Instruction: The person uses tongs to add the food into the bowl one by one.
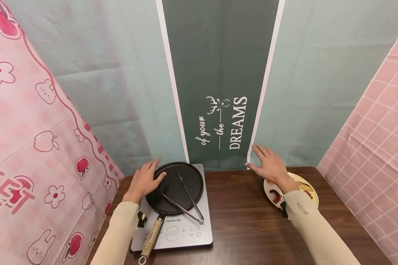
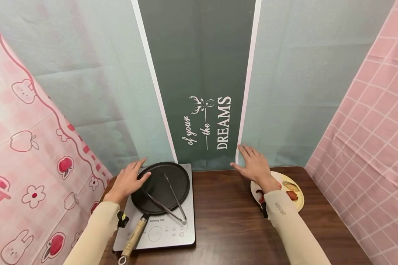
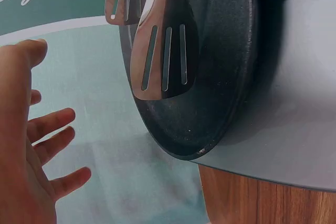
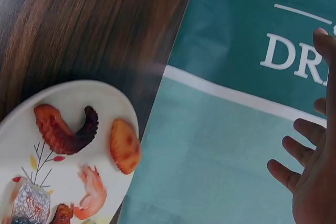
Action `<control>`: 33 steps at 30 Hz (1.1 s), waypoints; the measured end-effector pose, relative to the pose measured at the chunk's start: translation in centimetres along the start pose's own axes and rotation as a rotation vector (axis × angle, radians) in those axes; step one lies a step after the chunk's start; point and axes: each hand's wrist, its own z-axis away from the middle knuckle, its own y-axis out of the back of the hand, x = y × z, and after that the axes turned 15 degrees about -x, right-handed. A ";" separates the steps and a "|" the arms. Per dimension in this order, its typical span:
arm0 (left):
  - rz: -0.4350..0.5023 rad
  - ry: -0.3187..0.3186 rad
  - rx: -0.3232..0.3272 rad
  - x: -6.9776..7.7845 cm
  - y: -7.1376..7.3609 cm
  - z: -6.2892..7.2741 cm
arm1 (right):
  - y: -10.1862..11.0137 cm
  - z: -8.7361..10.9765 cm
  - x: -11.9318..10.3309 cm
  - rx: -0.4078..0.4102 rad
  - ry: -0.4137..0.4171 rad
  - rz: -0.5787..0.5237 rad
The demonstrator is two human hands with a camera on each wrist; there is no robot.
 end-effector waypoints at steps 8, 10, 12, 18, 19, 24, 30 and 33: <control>-0.011 -0.031 0.006 0.3 -0.5 0.9 | 0.2 0.4 -1.6 0.025 0.022 -0.006; -0.014 -0.032 0.009 0.5 -0.5 1.1 | 0.2 0.5 -2.0 0.035 0.031 -0.001; -0.013 -0.038 0.022 0.7 -0.6 1.3 | 0.2 0.6 -2.5 0.046 0.039 0.000; -0.005 -0.072 0.058 1.5 -1.0 1.8 | 0.2 1.0 -3.9 0.075 0.059 -0.001; -0.006 -0.076 0.063 1.6 -1.1 1.9 | 0.1 1.1 -4.2 0.080 0.065 0.000; -0.023 -0.079 0.084 1.8 -1.4 2.5 | 0.1 1.2 -5.4 0.102 0.101 0.003; -0.026 -0.081 0.097 1.7 -2.0 3.2 | 0.1 1.4 -6.6 0.114 0.127 -0.014; -0.023 -0.082 0.102 1.7 -2.4 3.5 | 0.2 1.5 -7.2 0.108 0.134 -0.012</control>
